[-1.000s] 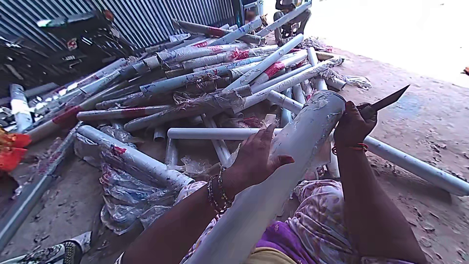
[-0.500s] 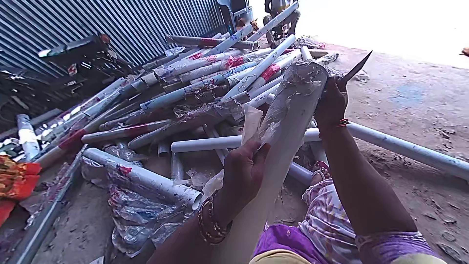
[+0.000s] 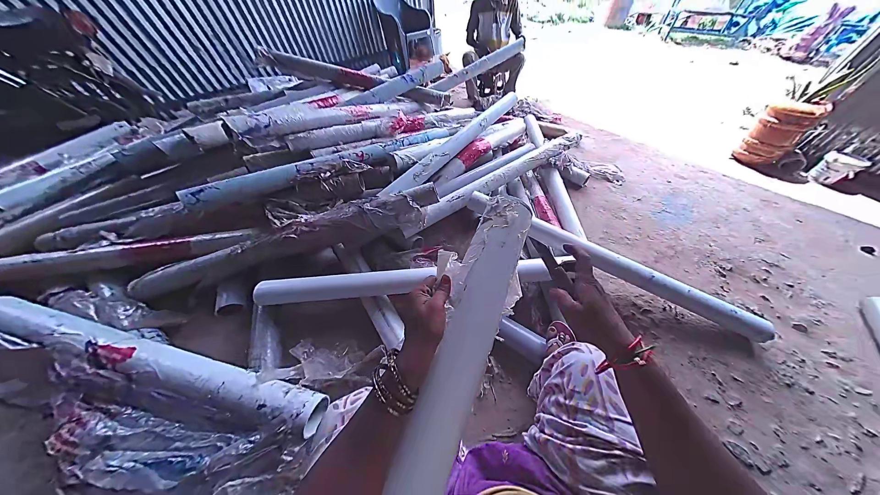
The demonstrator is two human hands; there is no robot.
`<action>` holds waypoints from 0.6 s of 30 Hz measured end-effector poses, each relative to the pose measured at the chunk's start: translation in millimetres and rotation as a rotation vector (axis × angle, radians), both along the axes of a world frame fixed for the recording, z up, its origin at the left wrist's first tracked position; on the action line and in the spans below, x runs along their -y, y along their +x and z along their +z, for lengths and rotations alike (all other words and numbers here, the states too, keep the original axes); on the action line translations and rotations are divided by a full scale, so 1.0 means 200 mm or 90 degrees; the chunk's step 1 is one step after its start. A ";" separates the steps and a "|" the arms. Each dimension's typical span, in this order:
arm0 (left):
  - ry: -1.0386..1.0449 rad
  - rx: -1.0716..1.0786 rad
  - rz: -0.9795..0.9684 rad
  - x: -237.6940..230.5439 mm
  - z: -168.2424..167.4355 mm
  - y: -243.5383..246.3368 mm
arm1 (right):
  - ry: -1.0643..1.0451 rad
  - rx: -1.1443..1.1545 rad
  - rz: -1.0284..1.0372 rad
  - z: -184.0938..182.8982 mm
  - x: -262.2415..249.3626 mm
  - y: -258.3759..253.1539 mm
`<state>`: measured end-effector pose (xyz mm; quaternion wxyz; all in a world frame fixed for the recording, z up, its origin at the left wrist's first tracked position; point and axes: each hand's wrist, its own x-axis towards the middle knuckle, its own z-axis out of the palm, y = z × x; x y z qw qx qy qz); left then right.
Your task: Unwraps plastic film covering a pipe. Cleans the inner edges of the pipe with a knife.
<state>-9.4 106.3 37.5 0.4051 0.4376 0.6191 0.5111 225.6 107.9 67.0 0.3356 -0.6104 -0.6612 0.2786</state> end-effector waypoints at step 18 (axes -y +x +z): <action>0.052 0.132 -0.021 0.06 -0.04 0.24 | -0.006 0.487 0.040 0.20 0.12 -0.23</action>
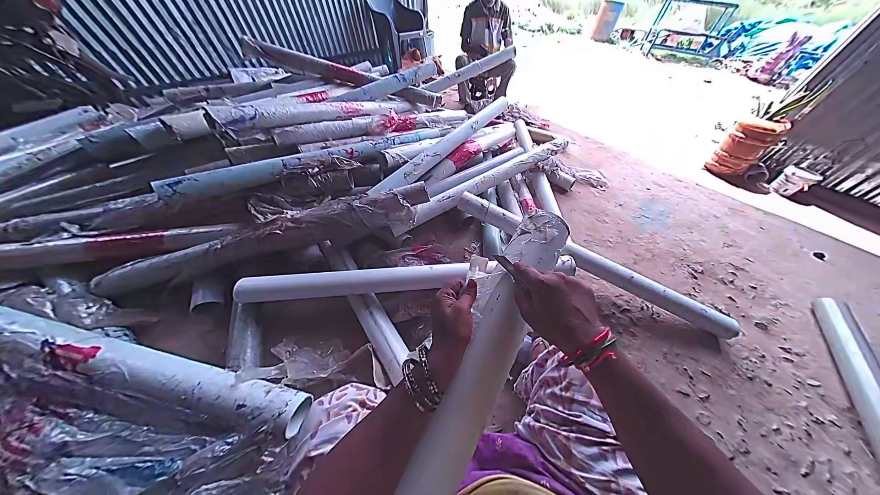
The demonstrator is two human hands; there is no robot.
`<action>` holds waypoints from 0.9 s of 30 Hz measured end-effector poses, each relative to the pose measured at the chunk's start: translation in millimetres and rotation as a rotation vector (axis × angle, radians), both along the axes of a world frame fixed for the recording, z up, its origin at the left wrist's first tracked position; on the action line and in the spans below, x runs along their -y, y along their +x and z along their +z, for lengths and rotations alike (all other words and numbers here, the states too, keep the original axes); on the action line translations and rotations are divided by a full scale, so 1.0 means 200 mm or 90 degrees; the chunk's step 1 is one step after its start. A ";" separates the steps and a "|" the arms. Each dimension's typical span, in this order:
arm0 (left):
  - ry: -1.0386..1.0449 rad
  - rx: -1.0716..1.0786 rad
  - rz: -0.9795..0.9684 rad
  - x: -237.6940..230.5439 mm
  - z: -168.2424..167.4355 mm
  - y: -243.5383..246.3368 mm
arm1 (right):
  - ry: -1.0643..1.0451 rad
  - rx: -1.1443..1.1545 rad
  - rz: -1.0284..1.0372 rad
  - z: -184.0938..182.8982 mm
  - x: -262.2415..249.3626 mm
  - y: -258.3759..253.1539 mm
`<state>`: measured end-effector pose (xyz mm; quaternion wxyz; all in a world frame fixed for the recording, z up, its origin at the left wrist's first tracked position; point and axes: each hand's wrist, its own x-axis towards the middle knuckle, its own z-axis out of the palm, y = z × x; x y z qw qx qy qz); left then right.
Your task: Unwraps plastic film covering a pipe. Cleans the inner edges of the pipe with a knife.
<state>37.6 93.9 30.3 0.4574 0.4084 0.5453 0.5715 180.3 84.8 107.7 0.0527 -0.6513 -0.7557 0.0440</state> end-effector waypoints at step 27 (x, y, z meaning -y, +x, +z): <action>-0.065 0.054 0.130 -0.08 -0.20 0.09 | -0.157 -0.023 -0.017 0.02 -0.01 0.09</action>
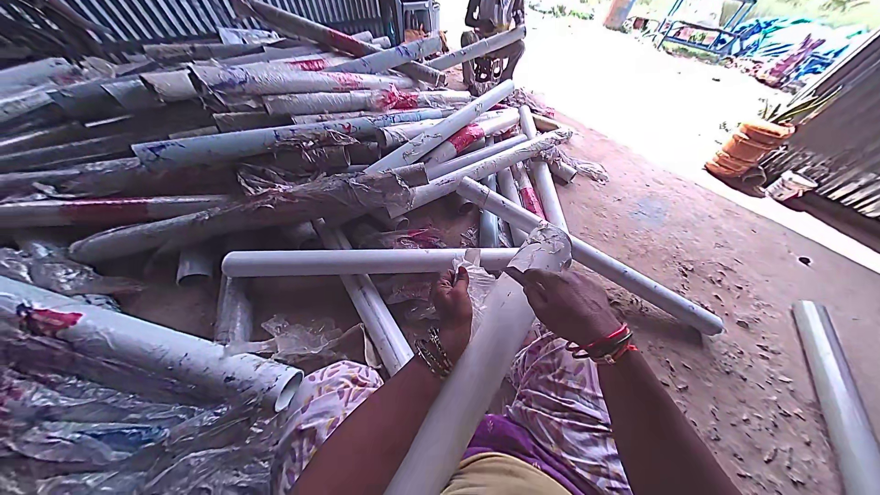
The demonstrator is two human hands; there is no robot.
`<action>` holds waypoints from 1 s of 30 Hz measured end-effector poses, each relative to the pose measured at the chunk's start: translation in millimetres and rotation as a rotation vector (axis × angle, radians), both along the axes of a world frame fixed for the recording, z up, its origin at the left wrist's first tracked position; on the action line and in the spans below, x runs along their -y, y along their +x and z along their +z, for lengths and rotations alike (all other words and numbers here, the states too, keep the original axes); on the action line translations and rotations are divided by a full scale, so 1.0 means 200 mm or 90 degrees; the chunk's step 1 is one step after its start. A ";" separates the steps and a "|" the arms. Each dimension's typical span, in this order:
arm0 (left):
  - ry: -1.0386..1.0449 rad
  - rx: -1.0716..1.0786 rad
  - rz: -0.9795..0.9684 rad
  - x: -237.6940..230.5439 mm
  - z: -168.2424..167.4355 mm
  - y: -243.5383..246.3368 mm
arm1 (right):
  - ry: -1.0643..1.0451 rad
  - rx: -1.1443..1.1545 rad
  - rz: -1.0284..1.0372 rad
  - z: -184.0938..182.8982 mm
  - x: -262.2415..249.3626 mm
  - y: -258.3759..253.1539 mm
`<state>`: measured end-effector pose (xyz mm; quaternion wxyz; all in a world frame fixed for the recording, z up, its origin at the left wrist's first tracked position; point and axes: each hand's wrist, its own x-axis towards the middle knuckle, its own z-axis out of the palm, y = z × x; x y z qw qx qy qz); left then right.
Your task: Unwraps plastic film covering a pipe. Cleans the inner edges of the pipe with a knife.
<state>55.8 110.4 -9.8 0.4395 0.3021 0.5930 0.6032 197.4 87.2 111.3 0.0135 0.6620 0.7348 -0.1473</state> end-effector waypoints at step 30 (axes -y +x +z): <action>-0.364 -0.636 -0.518 0.27 0.08 -0.32 | 0.354 -0.468 -0.107 -0.77 -0.15 -0.30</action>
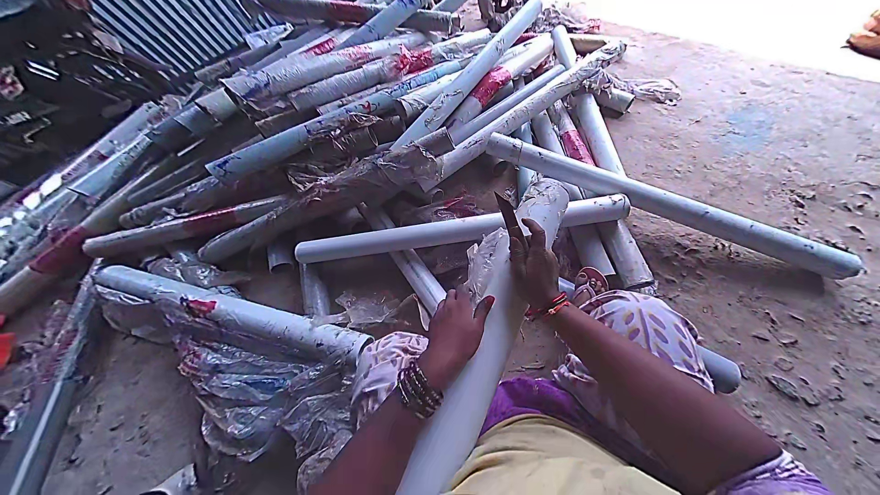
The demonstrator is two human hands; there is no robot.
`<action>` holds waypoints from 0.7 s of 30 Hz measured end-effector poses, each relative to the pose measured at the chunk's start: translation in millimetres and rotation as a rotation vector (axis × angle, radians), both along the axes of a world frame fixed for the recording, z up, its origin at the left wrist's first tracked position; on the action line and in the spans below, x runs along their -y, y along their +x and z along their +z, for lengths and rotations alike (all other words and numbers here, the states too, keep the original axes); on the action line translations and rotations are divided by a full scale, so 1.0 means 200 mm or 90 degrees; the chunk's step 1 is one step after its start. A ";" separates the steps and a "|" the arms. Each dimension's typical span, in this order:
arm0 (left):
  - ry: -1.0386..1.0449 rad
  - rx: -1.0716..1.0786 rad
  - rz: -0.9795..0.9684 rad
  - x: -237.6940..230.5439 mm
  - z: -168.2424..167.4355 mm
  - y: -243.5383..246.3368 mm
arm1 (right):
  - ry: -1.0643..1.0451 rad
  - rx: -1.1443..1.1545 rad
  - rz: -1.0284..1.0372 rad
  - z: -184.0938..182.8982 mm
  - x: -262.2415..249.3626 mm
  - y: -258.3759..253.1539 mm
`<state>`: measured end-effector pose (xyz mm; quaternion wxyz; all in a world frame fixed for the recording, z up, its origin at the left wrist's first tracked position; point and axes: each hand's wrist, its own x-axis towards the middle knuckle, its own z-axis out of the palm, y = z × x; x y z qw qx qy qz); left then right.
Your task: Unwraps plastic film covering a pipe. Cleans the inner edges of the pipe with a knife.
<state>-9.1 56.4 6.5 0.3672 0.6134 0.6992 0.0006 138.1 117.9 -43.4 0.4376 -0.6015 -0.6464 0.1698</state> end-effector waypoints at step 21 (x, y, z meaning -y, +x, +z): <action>0.051 0.589 0.617 -0.12 -0.56 -0.09 | -0.155 0.242 0.176 -0.22 -0.07 -0.10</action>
